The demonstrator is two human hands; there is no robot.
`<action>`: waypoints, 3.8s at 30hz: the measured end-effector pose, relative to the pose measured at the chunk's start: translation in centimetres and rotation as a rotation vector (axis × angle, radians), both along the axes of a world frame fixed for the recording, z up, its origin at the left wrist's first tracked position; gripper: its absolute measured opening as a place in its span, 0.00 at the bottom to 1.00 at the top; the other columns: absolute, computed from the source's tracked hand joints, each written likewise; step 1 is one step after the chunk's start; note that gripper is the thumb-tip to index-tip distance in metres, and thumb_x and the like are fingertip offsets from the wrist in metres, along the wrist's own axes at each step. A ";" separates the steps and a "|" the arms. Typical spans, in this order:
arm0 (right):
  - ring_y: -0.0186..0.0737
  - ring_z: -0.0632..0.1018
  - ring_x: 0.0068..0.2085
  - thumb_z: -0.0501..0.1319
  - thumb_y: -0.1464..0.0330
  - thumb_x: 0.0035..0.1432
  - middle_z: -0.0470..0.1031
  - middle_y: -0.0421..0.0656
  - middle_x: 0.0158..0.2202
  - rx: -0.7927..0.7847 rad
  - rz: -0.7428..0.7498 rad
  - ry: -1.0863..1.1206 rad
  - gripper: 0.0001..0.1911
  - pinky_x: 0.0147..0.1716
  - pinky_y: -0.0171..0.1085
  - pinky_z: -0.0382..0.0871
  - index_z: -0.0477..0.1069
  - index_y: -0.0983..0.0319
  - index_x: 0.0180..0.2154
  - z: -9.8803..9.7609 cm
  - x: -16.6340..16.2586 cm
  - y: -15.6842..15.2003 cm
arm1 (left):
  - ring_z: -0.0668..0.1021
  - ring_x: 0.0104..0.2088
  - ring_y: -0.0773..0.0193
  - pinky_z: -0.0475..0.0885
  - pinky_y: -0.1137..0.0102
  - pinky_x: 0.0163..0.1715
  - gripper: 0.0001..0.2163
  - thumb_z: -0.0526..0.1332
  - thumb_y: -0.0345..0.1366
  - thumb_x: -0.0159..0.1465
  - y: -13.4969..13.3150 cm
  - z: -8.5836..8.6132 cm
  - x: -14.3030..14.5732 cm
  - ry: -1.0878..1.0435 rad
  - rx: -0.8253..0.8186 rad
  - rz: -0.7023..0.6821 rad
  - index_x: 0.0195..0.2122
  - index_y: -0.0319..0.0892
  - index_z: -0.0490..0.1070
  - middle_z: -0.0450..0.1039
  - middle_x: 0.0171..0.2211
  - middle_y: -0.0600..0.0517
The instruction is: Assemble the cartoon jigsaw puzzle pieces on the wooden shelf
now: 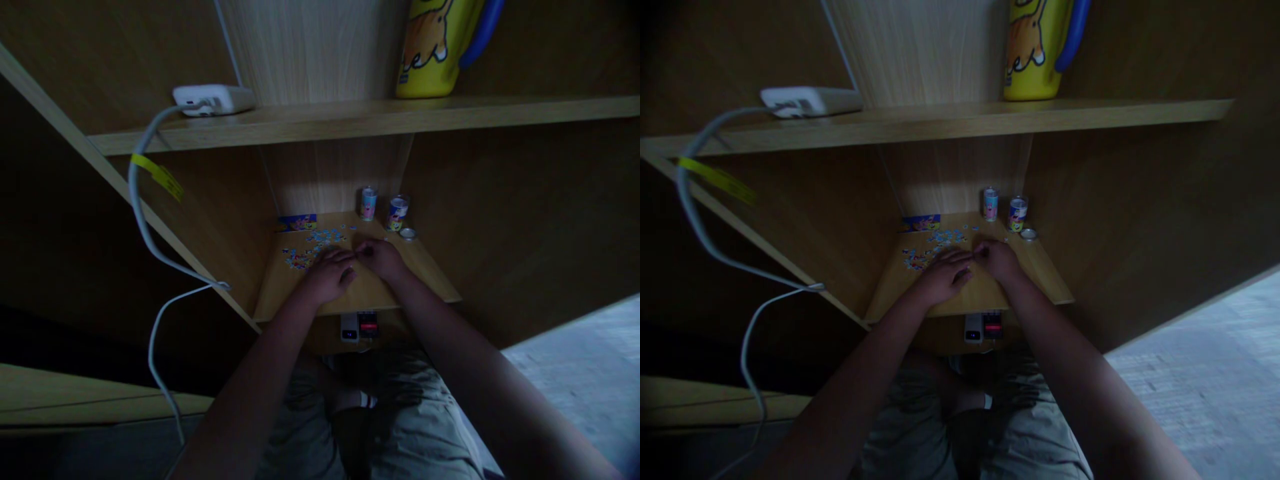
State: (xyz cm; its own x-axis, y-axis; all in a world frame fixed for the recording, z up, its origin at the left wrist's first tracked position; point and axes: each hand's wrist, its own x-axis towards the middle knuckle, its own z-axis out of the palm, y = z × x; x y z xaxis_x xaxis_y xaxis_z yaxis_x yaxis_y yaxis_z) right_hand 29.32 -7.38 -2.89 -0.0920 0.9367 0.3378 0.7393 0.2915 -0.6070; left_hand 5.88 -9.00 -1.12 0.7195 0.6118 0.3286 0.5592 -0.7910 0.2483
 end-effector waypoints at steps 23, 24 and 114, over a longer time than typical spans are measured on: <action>0.47 0.86 0.47 0.68 0.72 0.68 0.88 0.47 0.45 0.128 0.088 -0.101 0.09 0.53 0.42 0.77 0.88 0.58 0.43 0.1 -0.6 -0.6 | 0.78 0.66 0.52 0.67 0.50 0.75 0.17 0.57 0.37 0.80 0.0 -0.6 -0.2 -0.049 0.055 0.033 0.62 0.44 0.82 0.82 0.65 0.45; 0.47 0.86 0.47 0.67 0.72 0.68 0.88 0.48 0.45 0.129 0.084 -0.119 0.09 0.54 0.43 0.77 0.88 0.58 0.43 0.2 -0.7 -0.6 | 0.78 0.66 0.52 0.67 0.50 0.75 0.17 0.57 0.37 0.80 0.0 -0.6 -0.2 -0.051 0.058 0.032 0.62 0.44 0.82 0.82 0.64 0.45; 0.54 0.80 0.57 0.73 0.57 0.70 0.85 0.49 0.53 0.214 0.060 -0.264 0.09 0.62 0.51 0.70 0.85 0.56 0.41 0.1 2.2 -2.7 | 0.71 0.74 0.51 0.59 0.50 0.79 0.22 0.58 0.39 0.79 -0.2 -0.8 -0.3 0.008 0.009 0.101 0.71 0.45 0.75 0.74 0.73 0.45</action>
State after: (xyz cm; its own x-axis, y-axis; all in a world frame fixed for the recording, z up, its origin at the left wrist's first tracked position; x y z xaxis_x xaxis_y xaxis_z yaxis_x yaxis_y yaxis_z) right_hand 31.56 -10.04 -2.83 -0.2554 0.8374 0.4833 0.8405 0.4393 -0.3170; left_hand 5.63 -9.18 -1.87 0.6567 0.6787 0.3289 0.6383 -0.7324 0.2370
